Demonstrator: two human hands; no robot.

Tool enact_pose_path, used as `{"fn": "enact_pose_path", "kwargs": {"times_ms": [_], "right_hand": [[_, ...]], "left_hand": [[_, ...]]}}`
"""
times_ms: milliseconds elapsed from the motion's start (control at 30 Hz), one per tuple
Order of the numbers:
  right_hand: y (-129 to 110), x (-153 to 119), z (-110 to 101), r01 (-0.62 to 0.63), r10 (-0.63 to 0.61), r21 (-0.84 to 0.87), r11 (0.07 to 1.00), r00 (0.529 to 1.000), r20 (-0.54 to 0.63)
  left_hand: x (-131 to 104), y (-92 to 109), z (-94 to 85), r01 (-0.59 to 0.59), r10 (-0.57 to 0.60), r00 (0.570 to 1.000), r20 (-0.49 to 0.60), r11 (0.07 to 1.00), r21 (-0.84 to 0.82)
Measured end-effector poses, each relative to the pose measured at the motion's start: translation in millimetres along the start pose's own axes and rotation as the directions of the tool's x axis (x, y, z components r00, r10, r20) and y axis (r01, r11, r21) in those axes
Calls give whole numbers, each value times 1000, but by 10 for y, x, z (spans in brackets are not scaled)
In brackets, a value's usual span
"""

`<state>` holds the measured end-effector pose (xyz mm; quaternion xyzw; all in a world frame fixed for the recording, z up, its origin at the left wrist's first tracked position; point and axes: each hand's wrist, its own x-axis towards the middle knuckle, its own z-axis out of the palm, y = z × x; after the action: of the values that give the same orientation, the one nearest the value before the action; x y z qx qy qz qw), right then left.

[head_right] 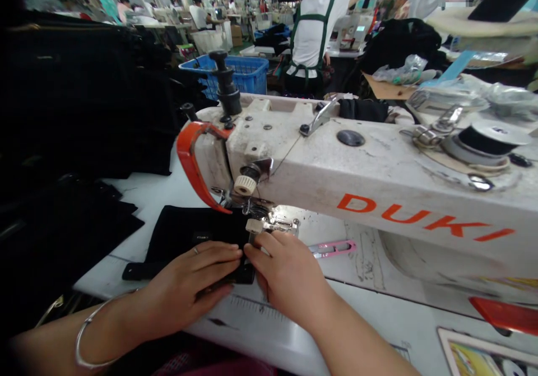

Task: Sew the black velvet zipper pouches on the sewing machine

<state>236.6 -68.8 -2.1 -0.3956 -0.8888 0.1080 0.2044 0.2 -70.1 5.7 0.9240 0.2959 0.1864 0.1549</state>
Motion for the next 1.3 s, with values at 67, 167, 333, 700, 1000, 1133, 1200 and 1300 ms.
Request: {"fn": "enact_pose_path", "kwargs": {"times_ms": [67,167,333,700,1000,1133,1200,1300], "right_hand": [[-1,-4,13,-16,16,-13,1000,1000,1],[-4,0,36,-41,40,-39,998,999,-10],[1,40,66,-131,132,-80,988,991,5],[14,136,110,-224,231,-188,956,973,17],[64,118,24,-247,234,-44,968,952,-198],[95,131,2,-304,271,-178,936,944,-188],[95,128,7,-318,280,-203,926,940,-194],[75,124,29,-228,204,-99,969,957,-207]], "left_hand": [[31,-39,-8,-8,8,1000,12,1000,-15],[89,-126,-13,-32,33,999,34,999,-6],[216,-337,-14,-60,60,998,22,998,14],[518,-701,0,-194,195,981,-12,980,44],[601,-1019,-128,-200,202,979,11,975,-101],[569,-987,-122,-158,153,987,-42,973,-165],[556,-877,-93,-123,118,992,-46,984,-131],[536,-702,-38,-70,63,995,-78,994,-88]]}}
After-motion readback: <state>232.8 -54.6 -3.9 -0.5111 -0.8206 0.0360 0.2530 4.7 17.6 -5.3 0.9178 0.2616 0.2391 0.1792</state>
